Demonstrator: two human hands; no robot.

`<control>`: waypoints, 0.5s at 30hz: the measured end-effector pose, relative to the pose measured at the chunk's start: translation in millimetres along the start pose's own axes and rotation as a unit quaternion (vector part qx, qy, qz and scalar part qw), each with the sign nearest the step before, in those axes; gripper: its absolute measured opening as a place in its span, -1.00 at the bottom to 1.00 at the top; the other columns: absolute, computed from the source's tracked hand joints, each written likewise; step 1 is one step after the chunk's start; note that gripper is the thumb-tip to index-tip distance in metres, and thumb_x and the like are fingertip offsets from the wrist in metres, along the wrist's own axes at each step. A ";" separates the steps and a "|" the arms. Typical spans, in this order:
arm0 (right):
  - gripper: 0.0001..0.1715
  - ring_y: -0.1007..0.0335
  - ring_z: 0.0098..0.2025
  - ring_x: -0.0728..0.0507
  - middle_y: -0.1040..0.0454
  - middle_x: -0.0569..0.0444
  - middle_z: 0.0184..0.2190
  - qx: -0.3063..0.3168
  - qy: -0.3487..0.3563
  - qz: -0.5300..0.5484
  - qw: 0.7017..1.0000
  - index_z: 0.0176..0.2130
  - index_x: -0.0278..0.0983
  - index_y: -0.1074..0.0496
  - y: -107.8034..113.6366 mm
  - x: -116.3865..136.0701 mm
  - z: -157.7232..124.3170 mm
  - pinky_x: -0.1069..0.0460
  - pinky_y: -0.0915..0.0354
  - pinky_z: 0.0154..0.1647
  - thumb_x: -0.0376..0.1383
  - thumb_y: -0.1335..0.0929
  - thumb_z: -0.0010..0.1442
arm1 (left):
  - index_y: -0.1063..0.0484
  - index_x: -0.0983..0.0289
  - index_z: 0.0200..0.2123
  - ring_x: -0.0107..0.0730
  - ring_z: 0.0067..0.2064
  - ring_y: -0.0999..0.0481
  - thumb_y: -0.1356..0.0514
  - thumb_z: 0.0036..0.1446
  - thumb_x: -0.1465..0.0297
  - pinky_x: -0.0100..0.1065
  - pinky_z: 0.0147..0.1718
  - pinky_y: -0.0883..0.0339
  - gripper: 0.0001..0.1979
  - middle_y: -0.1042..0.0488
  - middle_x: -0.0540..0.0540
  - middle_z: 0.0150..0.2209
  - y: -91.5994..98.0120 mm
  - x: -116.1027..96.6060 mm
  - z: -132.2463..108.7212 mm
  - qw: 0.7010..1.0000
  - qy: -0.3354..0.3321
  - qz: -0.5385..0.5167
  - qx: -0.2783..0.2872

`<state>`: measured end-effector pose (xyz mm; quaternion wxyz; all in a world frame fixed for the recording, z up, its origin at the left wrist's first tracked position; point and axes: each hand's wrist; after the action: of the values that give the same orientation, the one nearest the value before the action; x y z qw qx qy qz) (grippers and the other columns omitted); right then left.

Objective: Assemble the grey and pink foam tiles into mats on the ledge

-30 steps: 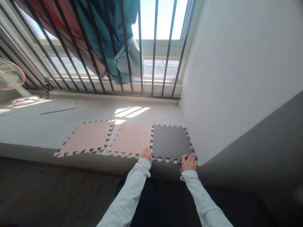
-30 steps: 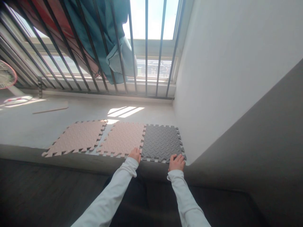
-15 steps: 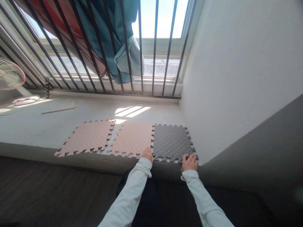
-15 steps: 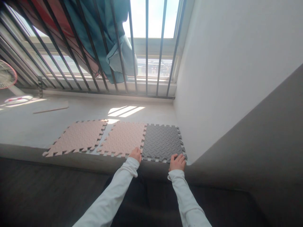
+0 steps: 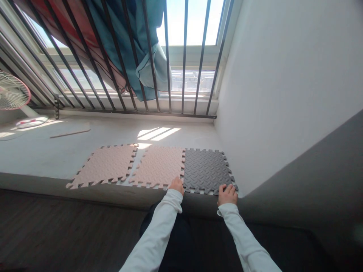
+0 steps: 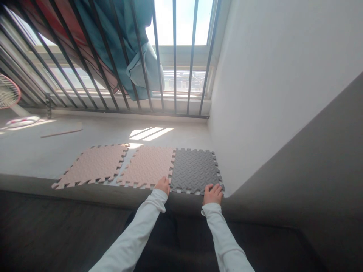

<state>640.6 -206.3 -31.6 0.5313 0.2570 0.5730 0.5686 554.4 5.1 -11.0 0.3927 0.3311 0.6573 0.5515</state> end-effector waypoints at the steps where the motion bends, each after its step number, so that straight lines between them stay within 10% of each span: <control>1: -0.35 -0.16 0.01 -0.47 -0.24 -0.51 -0.01 -0.005 0.000 -0.005 1.000 -0.06 -0.45 -0.28 -1.0 0.1 -0.1 -0.16 -0.02 -0.16 -0.40 -0.37 -0.23 | -0.34 0.33 -0.14 -0.27 -0.07 -0.32 -0.06 -0.01 0.51 -0.33 -0.09 -0.20 -0.69 -0.31 0.22 -0.07 0.4 -0.5 -0.5 1.000 0.001 0.003 -0.002; 15: -0.28 -0.14 0.03 -0.48 -0.21 -0.54 0.00 0.013 -0.004 0.002 1.000 -0.05 -0.47 -0.25 -1.1 1.0 0.3 -0.18 0.00 -0.13 -0.40 -0.40 -0.28 | -0.35 0.39 -0.12 -0.28 -0.09 -0.31 -0.05 0.00 0.53 -0.36 -0.10 -0.19 -0.68 -0.30 0.24 -0.10 3.3 -2.1 -3.0 1.000 -0.001 0.013 0.006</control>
<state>640.9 -205.6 -32.9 0.5293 0.2674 0.5774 0.5613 552.7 2.4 -7.2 0.3839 0.3426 0.6558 0.5524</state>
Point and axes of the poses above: each hand's wrist, its own z-axis towards the middle knuckle, its own y-axis out of the back of the hand, x = y × z
